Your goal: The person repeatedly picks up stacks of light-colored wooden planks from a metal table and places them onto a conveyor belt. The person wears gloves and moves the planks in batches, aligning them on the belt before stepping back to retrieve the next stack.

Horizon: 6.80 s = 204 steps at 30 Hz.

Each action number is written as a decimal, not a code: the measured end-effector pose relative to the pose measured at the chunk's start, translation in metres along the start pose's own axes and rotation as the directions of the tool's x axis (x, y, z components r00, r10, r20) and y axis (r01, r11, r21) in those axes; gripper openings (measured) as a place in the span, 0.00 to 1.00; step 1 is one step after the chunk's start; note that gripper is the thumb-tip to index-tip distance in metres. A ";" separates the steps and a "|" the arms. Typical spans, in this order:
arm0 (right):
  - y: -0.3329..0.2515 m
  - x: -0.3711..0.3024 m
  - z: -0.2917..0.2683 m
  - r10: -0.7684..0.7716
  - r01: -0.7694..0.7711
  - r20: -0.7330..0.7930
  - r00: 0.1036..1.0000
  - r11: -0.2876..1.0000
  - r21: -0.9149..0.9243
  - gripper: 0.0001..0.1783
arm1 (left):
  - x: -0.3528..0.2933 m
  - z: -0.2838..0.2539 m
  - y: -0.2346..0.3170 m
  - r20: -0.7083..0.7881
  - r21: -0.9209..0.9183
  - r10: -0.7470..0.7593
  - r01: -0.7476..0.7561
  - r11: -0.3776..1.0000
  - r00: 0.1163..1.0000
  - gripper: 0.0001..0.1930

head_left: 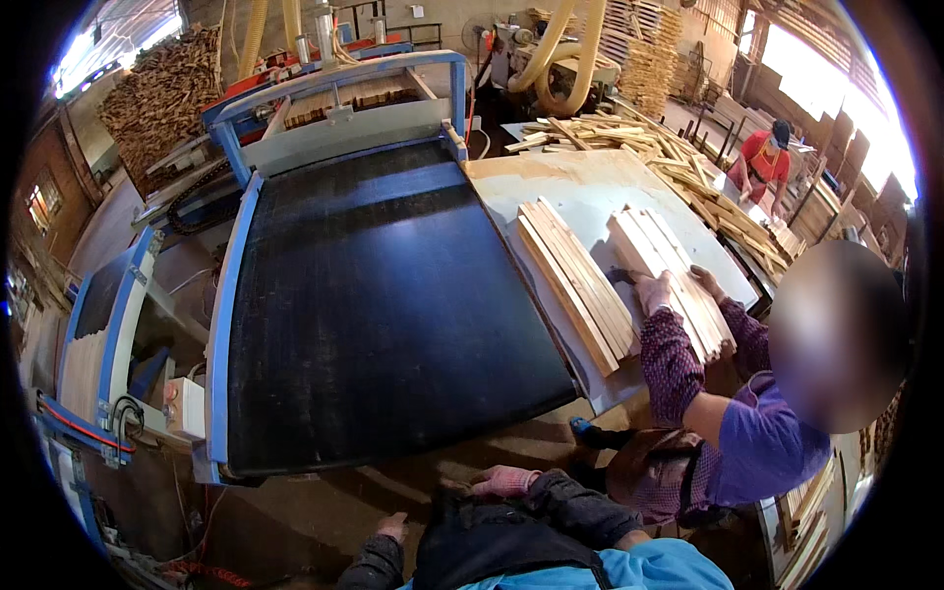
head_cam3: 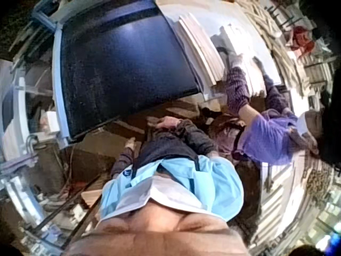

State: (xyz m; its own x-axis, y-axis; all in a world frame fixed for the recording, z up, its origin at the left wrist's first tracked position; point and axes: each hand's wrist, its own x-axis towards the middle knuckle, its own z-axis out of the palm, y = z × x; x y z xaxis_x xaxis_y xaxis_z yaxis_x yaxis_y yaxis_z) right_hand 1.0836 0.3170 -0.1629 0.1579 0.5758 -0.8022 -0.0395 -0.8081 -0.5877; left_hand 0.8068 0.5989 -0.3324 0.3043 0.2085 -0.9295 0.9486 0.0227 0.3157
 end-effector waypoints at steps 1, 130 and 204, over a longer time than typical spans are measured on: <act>0.003 0.000 0.003 0.002 -0.002 -0.031 1.000 1.000 -0.005 0.30 | -0.009 -0.003 0.011 -0.037 -0.010 0.002 -0.002 1.000 0.999 0.28; -0.086 -0.097 1.015 -0.442 0.587 0.422 0.792 0.357 -0.727 0.42 | -0.514 0.306 -0.854 -0.436 -0.435 -0.798 -0.874 -0.217 0.415 0.51; -0.070 -0.267 -0.305 -0.139 0.092 -0.842 0.522 0.990 -0.106 0.41 | -0.396 0.051 0.498 -0.528 0.659 0.511 -0.053 0.750 0.678 0.44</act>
State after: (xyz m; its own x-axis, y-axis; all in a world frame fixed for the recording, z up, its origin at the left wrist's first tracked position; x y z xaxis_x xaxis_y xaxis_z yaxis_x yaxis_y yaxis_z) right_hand 1.3452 0.1820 0.1244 0.9183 0.3079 -0.2490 0.0803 -0.7606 -0.6443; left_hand 1.1636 0.4776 0.1828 0.6454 0.6694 -0.3678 0.7531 -0.6381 0.1601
